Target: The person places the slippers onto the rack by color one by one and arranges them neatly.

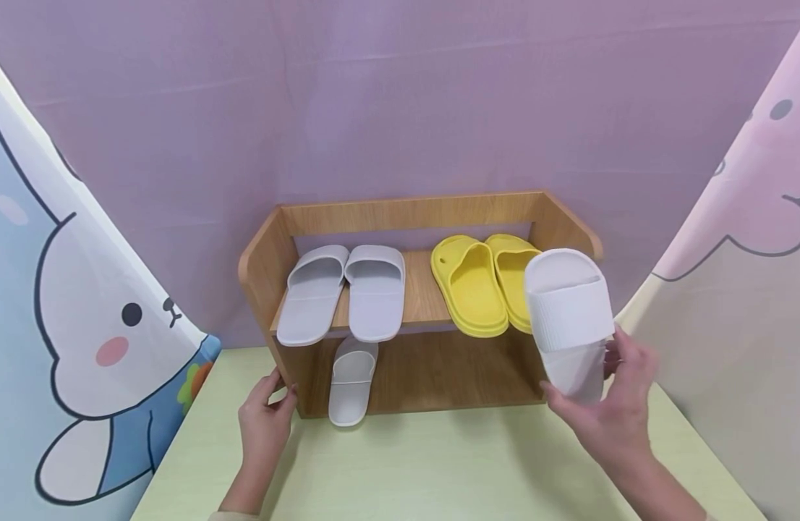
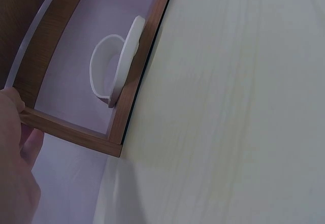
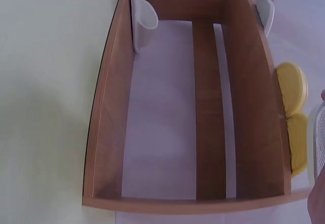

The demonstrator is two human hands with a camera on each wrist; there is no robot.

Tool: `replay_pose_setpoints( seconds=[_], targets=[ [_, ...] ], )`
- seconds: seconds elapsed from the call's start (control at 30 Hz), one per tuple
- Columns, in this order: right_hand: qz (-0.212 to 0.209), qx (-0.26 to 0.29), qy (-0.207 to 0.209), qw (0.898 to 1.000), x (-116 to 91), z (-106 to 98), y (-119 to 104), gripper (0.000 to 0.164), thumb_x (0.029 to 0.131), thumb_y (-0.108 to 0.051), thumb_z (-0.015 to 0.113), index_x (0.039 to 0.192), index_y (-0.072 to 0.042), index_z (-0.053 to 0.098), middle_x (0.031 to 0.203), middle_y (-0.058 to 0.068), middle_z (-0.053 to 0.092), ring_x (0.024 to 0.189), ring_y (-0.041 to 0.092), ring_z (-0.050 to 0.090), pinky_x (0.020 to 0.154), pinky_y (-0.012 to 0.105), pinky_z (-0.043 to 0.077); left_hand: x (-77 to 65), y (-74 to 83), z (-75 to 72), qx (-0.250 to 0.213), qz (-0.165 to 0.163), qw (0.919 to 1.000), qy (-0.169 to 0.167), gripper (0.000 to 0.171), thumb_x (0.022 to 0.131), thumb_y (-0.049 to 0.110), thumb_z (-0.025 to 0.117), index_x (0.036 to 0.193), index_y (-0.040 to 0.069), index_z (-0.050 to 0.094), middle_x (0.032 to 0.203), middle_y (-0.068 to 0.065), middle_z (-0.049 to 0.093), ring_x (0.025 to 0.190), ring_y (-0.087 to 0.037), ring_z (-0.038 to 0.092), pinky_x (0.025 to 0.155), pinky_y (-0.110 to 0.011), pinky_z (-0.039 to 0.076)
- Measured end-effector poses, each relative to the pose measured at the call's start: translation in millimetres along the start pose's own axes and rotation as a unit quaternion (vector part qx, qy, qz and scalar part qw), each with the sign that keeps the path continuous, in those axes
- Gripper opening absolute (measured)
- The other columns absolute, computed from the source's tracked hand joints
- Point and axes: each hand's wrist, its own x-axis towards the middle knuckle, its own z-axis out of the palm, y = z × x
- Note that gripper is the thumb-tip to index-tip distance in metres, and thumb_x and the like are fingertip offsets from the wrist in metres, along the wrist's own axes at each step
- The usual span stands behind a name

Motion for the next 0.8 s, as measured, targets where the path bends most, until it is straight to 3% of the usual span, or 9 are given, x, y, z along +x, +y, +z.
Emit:
replay_pose_setpoints(
  seconds=[0.07, 0.17, 0.3, 0.5, 0.8],
  targets=[
    [-0.004, 0.004, -0.007, 1.0, -1.0, 2.6, -3.4, 0.11, 0.069, -0.045, 0.087, 0.152, 0.015, 0.046, 0.138, -0.002, 0.042, 0.107, 0.014, 0.044, 0.08, 0.022, 0.036, -0.2, -0.5, 0.1, 0.0, 0.001, 1.0, 0.0, 0.048, 0.093, -0.01, 0.082, 0.138, 0.006, 0.076, 0.119, -0.011, 0.079, 0.108, 0.014, 0.06, 0.079, -0.006, 0.056],
    [-0.01, 0.01, -0.022, 1.0, -1.4, 6.4, -9.2, 0.109, 0.071, -0.045, 0.086, 0.151, 0.016, 0.046, 0.13, 0.016, 0.048, 0.108, 0.015, 0.043, 0.08, 0.022, 0.036, -0.4, -1.3, 0.3, -0.001, 0.003, 1.0, 0.0, 0.048, 0.092, -0.01, 0.082, 0.137, 0.006, 0.076, 0.119, -0.011, 0.079, 0.108, 0.014, 0.061, 0.078, -0.006, 0.057],
    [-0.023, 0.022, -0.042, 0.999, -1.3, 12.2, -17.6, 0.106, 0.073, -0.043, 0.085, 0.149, 0.019, 0.045, 0.121, 0.039, 0.044, 0.105, 0.019, 0.043, 0.079, 0.021, 0.035, -0.6, -2.2, 0.8, -0.004, 0.005, 1.0, 0.003, 0.048, 0.092, -0.01, 0.082, 0.137, 0.005, 0.077, 0.119, -0.011, 0.079, 0.108, 0.015, 0.06, 0.077, -0.006, 0.057],
    [-0.032, 0.033, -0.075, 0.996, -9.2, 22.4, -23.7, 0.106, 0.074, -0.041, 0.086, 0.151, 0.018, 0.044, 0.123, 0.039, 0.044, 0.102, 0.02, 0.046, 0.081, 0.018, 0.039, -0.7, -3.2, 1.7, -0.007, 0.008, 0.9999, 0.006, 0.046, 0.092, -0.011, 0.083, 0.135, 0.004, 0.077, 0.118, -0.012, 0.08, 0.107, 0.017, 0.06, 0.076, -0.007, 0.057],
    [-0.007, 0.078, -0.139, 0.987, -27.8, 34.6, -25.1, 0.121, 0.055, -0.017, 0.097, 0.16, 0.01, 0.043, 0.134, 0.033, 0.044, 0.124, 0.019, 0.051, 0.103, 0.012, 0.045, -0.3, -4.5, 2.1, -0.006, 0.006, 0.9999, 0.005, 0.046, 0.092, -0.01, 0.083, 0.135, 0.006, 0.077, 0.118, -0.011, 0.079, 0.107, 0.015, 0.061, 0.076, -0.006, 0.057]
  ],
)
